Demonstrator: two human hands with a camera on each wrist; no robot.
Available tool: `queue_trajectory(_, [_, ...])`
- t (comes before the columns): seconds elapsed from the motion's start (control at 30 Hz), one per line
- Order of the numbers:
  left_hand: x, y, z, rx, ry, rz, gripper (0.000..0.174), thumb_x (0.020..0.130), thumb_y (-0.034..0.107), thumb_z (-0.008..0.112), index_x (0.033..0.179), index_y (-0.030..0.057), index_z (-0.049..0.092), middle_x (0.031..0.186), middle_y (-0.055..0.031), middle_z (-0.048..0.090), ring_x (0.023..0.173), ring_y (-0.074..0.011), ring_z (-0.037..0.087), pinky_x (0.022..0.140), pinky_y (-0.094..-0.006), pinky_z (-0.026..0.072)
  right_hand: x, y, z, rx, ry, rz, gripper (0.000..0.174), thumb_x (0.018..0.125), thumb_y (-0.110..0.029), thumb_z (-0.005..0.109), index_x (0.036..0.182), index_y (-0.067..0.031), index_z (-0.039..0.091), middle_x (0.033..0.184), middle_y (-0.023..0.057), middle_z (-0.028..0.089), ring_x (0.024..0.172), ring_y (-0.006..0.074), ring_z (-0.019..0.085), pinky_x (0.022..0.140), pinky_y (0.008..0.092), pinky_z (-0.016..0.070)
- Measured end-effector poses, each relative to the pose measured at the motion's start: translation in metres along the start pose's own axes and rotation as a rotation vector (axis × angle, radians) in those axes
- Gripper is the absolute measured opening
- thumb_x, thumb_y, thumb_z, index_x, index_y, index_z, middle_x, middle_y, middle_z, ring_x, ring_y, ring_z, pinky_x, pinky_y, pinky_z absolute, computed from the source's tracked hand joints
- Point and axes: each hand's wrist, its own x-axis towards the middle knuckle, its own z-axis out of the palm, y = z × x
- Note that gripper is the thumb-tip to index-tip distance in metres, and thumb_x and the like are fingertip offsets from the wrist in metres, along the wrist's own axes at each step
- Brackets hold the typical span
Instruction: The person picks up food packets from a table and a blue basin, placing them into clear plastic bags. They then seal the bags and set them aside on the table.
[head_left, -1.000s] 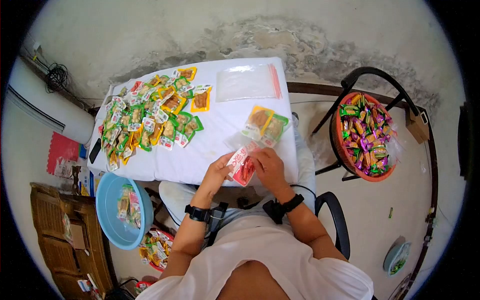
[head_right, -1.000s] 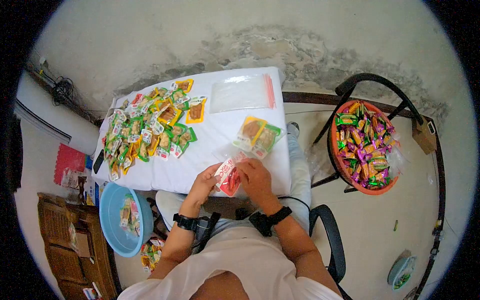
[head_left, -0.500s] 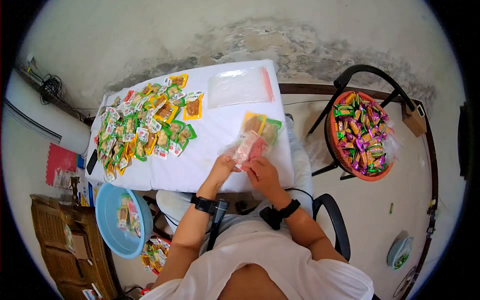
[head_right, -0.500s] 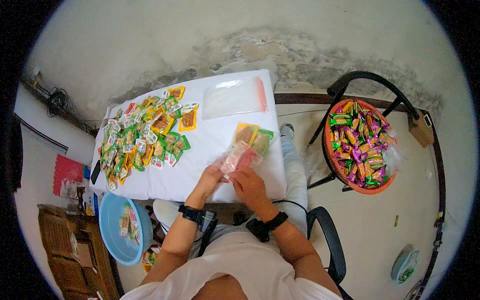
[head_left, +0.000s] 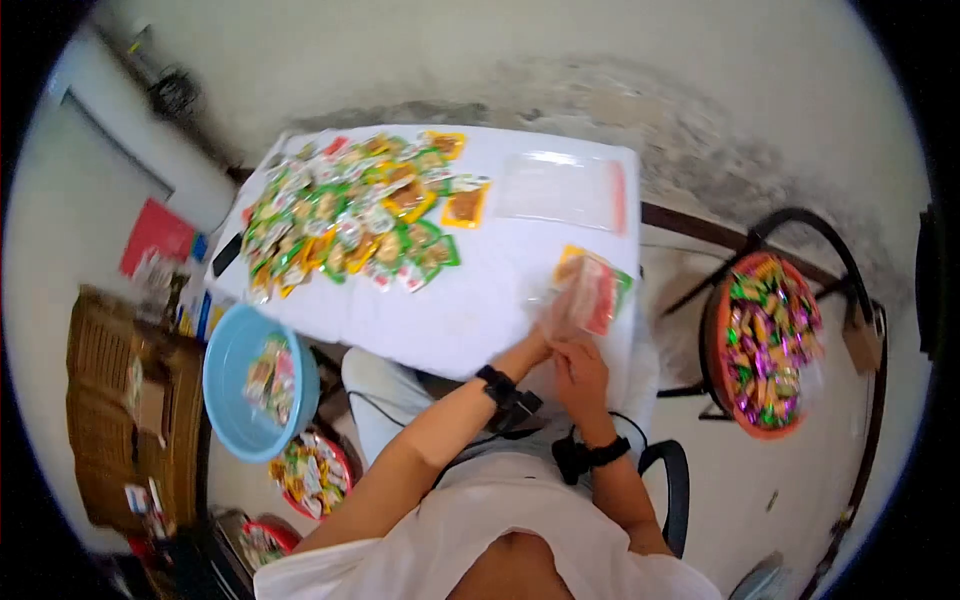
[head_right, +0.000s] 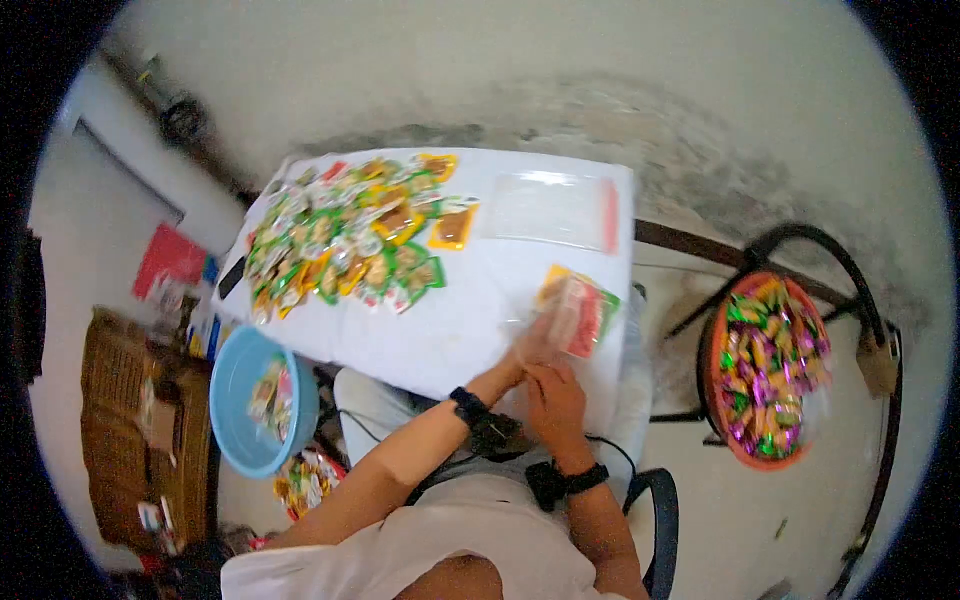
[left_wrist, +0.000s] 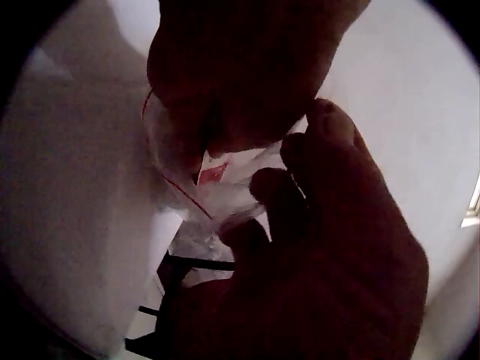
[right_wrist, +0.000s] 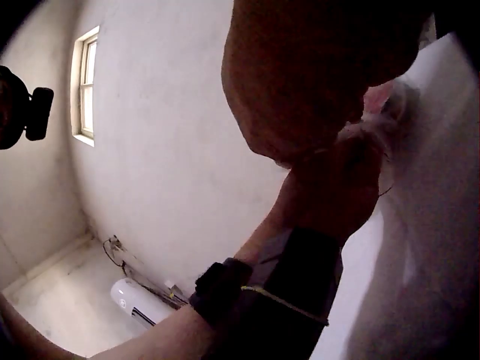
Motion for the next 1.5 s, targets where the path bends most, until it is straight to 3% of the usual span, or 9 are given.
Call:
queue_trajectory(0.4, [0.015,0.022,0.012,-0.210,0.020,0.136,0.045,0.085,0.017,0.057,0.125,-0.0009,0.046,0.116,-0.0202,0.055,0.108,-0.0310,0.051,0.093,-0.0367,0.0415,0.007,0.004,0.000,-0.053,0.069,-0.021,0.013,0.080,0.000,0.061,0.092,-0.0016,0.065,0.081,0.0141,0.058,0.075,0.0298,0.058,0.067,0.0356,0.0473])
queue_trajectory(0.47, [0.012,0.026,0.007,-0.239,0.006,0.144,0.042,0.086,0.015,0.056,0.124,-0.0010,0.047,0.114,-0.0208,0.056,0.107,-0.0321,0.052,0.092,-0.0371,0.0416,0.012,0.001,-0.003,-0.007,0.055,0.010,0.010,0.081,0.004,0.059,0.090,-0.0005,0.063,0.078,0.0093,0.054,0.068,0.0184,0.053,0.059,0.0259,0.0425])
queue_trajectory(0.63, [-0.031,0.010,-0.014,-0.247,0.073,0.153,0.033,0.087,0.010,0.054,0.117,-0.0016,0.053,0.110,-0.0216,0.058,0.103,-0.0335,0.054,0.089,-0.0379,0.0434,0.012,0.011,-0.004,-0.034,0.076,-0.006,0.009,0.082,0.003,0.059,0.090,-0.0008,0.063,0.078,0.0086,0.054,0.068,0.0179,0.053,0.058,0.0248,0.0420])
queue_trajectory(0.7, [-0.070,0.028,-0.076,-0.266,-0.012,0.136,0.031,0.090,0.011,0.052,0.119,0.0007,0.053,0.114,-0.0166,0.058,0.105,-0.0275,0.056,0.092,-0.0340,0.0445,0.012,0.010,-0.003,-0.038,0.063,0.016,0.009,0.082,0.003,0.059,0.090,-0.0010,0.063,0.078,0.0086,0.054,0.068,0.0179,0.054,0.058,0.0249,0.0422])
queue_trajectory(0.77, [-0.092,0.011,-0.105,-0.319,0.164,-0.041,0.025,0.085,0.002,0.055,0.109,0.0014,0.059,0.106,-0.0164,0.062,0.095,-0.0321,0.059,0.084,-0.0358,0.0476,0.013,-0.002,-0.003,-0.021,0.044,0.064,0.012,0.080,0.002,0.061,0.091,-0.0010,0.064,0.079,0.0117,0.058,0.069,0.0241,0.057,0.061,0.0306,0.0460])
queue_trajectory(0.9, [-0.092,-0.027,-0.172,0.304,0.636,-0.106,0.023,0.079,0.008,0.060,0.101,0.0026,0.063,0.112,-0.0188,0.058,0.107,-0.0365,0.050,0.094,-0.0424,0.0406,0.011,0.000,0.001,-0.027,0.039,0.042,0.012,0.080,0.002,0.060,0.091,-0.0015,0.064,0.079,0.0119,0.058,0.069,0.0238,0.058,0.060,0.0305,0.0465])
queue_trajectory(1.23, [-0.067,-0.061,-0.203,0.702,0.495,-0.161,0.041,0.080,0.009,0.058,0.119,-0.0040,0.051,0.126,-0.0225,0.048,0.112,-0.0379,0.046,0.095,-0.0456,0.0384,0.007,-0.004,0.000,-0.029,0.052,-0.005,0.010,0.081,0.003,0.059,0.090,-0.0010,0.063,0.078,0.0096,0.056,0.069,0.0197,0.055,0.059,0.0273,0.0434])
queue_trajectory(1.4, [-0.069,-0.039,-0.232,0.543,0.667,0.011,0.034,0.080,0.003,0.056,0.114,-0.0023,0.054,0.104,-0.0188,0.057,0.098,-0.0319,0.055,0.085,-0.0398,0.0447,0.009,-0.009,-0.002,-0.041,0.039,-0.003,0.010,0.079,0.004,0.060,0.087,-0.0003,0.061,0.079,0.0127,0.057,0.070,0.0260,0.058,0.061,0.0323,0.0466])
queue_trajectory(1.5, [-0.075,-0.027,-0.238,0.028,0.796,-0.166,0.031,0.081,0.000,0.058,0.112,0.0007,0.056,0.093,-0.0101,0.059,0.079,-0.0201,0.060,0.070,-0.0310,0.0479,0.009,-0.012,-0.001,-0.011,0.027,0.017,0.010,0.079,0.004,0.060,0.087,-0.0002,0.060,0.079,0.0130,0.056,0.069,0.0269,0.057,0.061,0.0329,0.0462])
